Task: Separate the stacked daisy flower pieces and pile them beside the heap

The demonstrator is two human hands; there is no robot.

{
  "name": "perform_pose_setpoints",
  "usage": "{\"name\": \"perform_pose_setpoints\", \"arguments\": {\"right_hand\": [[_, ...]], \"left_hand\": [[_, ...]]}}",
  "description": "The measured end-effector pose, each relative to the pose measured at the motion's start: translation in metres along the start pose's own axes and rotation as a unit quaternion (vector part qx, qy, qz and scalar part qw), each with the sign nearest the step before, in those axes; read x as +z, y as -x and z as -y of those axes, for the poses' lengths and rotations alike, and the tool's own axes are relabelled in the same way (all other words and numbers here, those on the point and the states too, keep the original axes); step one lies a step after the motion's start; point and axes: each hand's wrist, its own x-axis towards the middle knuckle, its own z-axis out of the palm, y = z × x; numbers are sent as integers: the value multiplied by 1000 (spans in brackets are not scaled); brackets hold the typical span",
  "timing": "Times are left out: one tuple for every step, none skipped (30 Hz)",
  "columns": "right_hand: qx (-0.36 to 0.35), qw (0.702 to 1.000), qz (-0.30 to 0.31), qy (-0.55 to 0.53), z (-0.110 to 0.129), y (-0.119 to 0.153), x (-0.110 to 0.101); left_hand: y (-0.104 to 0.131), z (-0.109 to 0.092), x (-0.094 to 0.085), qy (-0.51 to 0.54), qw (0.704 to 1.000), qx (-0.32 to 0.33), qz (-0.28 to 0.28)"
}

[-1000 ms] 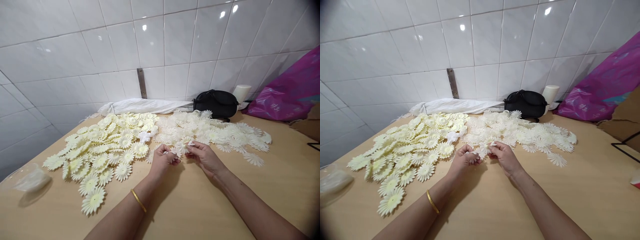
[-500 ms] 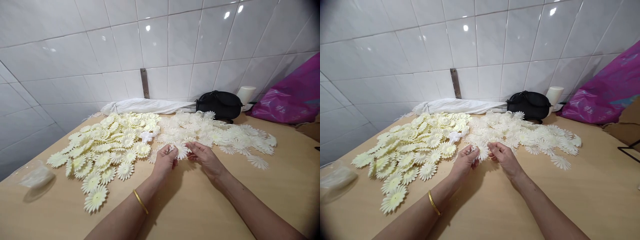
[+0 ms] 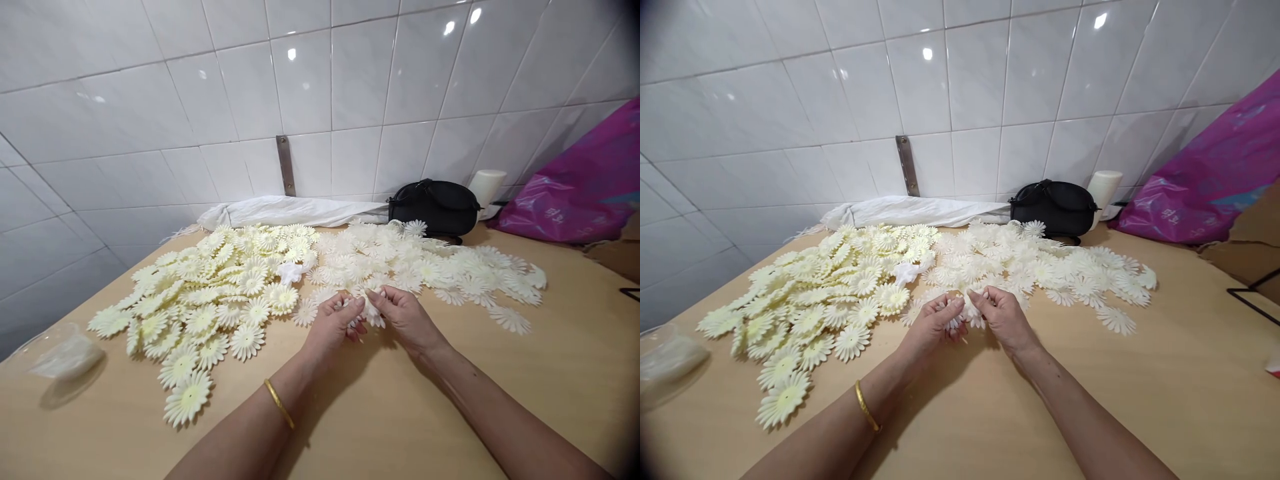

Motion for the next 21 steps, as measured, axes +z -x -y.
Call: {"name": "perform_pose_setpoints", "arguments": {"right_hand": [[3, 1000, 5, 3, 0, 1, 0], [8, 1000, 13, 2, 1, 1, 1], [14, 1000, 22, -2, 2, 2, 1], [20, 999, 32, -7, 3, 2, 1], [25, 999, 40, -12, 5, 2, 1], [27, 999, 43, -15, 6, 2, 0], [26, 999, 41, -17, 6, 2, -1], [22, 999, 34, -16, 7, 1, -2], [18, 999, 27, -15, 7, 1, -4], [13, 1000, 20, -14, 6, 0, -6], [10, 1000, 14, -12, 6, -1, -7], [9, 1000, 8, -10, 5, -2, -9], [10, 1000, 2, -7, 4, -3, -10], [10, 1000, -4, -3, 3, -3, -11], [10, 1000, -12, 4, 2, -4, -11], [7, 1000, -22, 14, 2, -4, -12], [2, 999, -32, 28, 1, -5, -12], [-5, 998, -40, 46, 1, -5, -12], [-12, 997, -44, 65, 0, -5, -12], [-21, 995, -45, 87, 1, -5, -12], [-30, 993, -45, 108, 1, -5, -13]], "left_hand": [[0, 1, 0, -3, 1000, -2, 4], [0, 1, 1, -7, 1000, 0, 4], [0, 2, 1, -9, 1000, 5, 2], [0, 3, 1, -10, 1000, 12, -3], [-1, 3, 0, -9, 1000, 21, -10], [-2, 3, -1, -8, 999, 29, -17], [-3, 3, -1, -7, 999, 37, -26], [-4, 2, -3, -7, 998, 41, -37], [-5, 1, -4, -8, 998, 40, -50], [-6, -1, -5, -11, 997, 38, -65], [-7, -2, -7, -19, 996, 38, -83], [-8, -4, -8, -34, 994, 42, -100], [-8, -5, -10, -54, 991, 51, -114], [-9, -6, -11, -77, 987, 63, -124], [-10, -6, -12, -99, 984, 74, -131], [-10, -6, -12, -117, 981, 82, -134], [-10, -5, -12, -128, 979, 83, -133], [-10, -5, -12, -132, 979, 78, -131], [-9, -4, -11, -131, 981, 70, -127], [-9, -4, -10, -124, 984, 59, -118], [-8, -4, -9, -111, 987, 49, -103]]}}
